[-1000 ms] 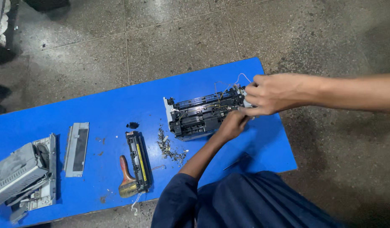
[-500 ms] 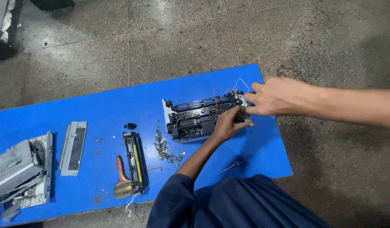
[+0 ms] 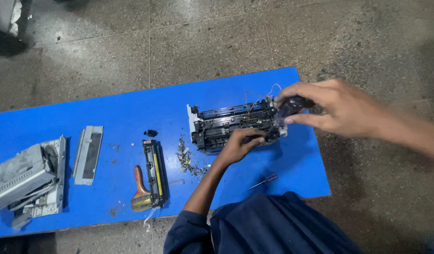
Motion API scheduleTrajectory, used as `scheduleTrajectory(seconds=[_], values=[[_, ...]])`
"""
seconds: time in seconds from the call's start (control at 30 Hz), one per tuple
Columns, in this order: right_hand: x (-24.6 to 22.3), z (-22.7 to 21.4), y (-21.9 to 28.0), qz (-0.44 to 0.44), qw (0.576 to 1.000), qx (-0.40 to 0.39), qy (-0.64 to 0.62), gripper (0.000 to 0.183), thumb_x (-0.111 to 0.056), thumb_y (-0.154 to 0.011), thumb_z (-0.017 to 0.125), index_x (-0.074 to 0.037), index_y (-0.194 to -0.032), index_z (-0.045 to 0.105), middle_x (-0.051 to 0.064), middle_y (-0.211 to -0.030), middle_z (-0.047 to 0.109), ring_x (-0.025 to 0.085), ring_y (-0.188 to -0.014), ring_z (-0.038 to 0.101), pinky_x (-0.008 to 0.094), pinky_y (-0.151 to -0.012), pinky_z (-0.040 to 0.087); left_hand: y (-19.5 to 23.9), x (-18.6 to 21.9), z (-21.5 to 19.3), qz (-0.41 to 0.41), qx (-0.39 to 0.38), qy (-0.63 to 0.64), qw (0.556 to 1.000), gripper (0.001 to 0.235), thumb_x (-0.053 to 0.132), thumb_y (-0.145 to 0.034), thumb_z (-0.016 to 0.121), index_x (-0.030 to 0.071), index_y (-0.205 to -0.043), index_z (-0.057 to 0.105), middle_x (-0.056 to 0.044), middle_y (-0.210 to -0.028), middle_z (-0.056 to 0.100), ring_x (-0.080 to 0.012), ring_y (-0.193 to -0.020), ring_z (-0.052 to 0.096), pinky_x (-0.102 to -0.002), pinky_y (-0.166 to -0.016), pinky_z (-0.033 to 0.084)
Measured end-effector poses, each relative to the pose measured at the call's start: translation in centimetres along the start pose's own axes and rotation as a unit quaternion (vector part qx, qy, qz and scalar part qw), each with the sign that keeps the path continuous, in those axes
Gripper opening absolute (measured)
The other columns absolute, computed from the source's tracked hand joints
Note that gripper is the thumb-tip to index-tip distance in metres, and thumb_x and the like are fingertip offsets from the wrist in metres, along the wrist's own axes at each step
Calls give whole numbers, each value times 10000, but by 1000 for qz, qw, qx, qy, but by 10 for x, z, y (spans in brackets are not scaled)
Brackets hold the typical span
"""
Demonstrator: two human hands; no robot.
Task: The person disassembles an electronic device on a blue workbench using a screwdriver. They remove screws, separate casing parts, and handle internal components and wires.
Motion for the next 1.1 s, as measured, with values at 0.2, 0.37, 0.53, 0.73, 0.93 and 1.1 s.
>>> scheduleTrajectory(seconds=[0.2,0.37,0.53,0.73,0.93,1.1], values=[[-40,43,-24,-62,987,137,-54,376,-162,-953,680,-55,-1307,617,136,-1187,691,274,-868,742,371,-724,603,20,-30,-25,-11,4,63,998,277,216,-988,694,26,-1188,725,-99,-1079,757,-163,-1023,693,-341,-934,543],[-35,49,-30,-27,987,160,-24,395,-133,-960,672,-48,-1340,606,160,-1183,669,369,-915,718,436,-746,585,-3,-58,-4,-5,-35,111,993,290,221,-1015,678,33,-1229,736,-80,-1094,781,-129,-1012,673,-335,-933,545],[-18,59,-24,10,982,183,-39,370,-146,-960,676,-45,-1310,616,177,-1204,660,377,-944,716,432,-758,591,-10,-79,3,-22,-73,182,980,291,225,-1039,657,19,-1230,728,-76,-1134,773,-126,-1069,673,-325,-986,534],[-7,68,-17,2,978,206,-39,354,-143,-968,678,-41,-1303,626,168,-1201,662,390,-1007,705,434,-797,586,-12,-90,5,-29,-42,107,993,305,205,-1016,672,11,-1249,713,-114,-1153,765,-152,-1054,678,-332,-955,538],[-9,70,-18,9,979,197,-48,329,-127,-964,678,-32,-1276,630,153,-1176,668,357,-958,721,425,-777,585,-12,-87,6,-26,-25,95,995,304,206,-1015,663,12,-1244,714,-131,-1164,762,-164,-1061,685,-334,-956,541],[-14,69,-18,12,980,195,-50,334,-119,-962,676,-27,-1279,629,154,-1170,666,355,-952,722,420,-769,587,-10,-81,4,-24,-31,83,996,292,209,-1022,653,14,-1228,722,-125,-1164,757,-177,-1075,686,-337,-963,537]])
Point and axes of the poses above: each hand's wrist, its own y-axis away from the middle knuckle, its own z-axis out of the palm, x = y × z, the point moved 4 cm from there along -y, towards the middle knuckle
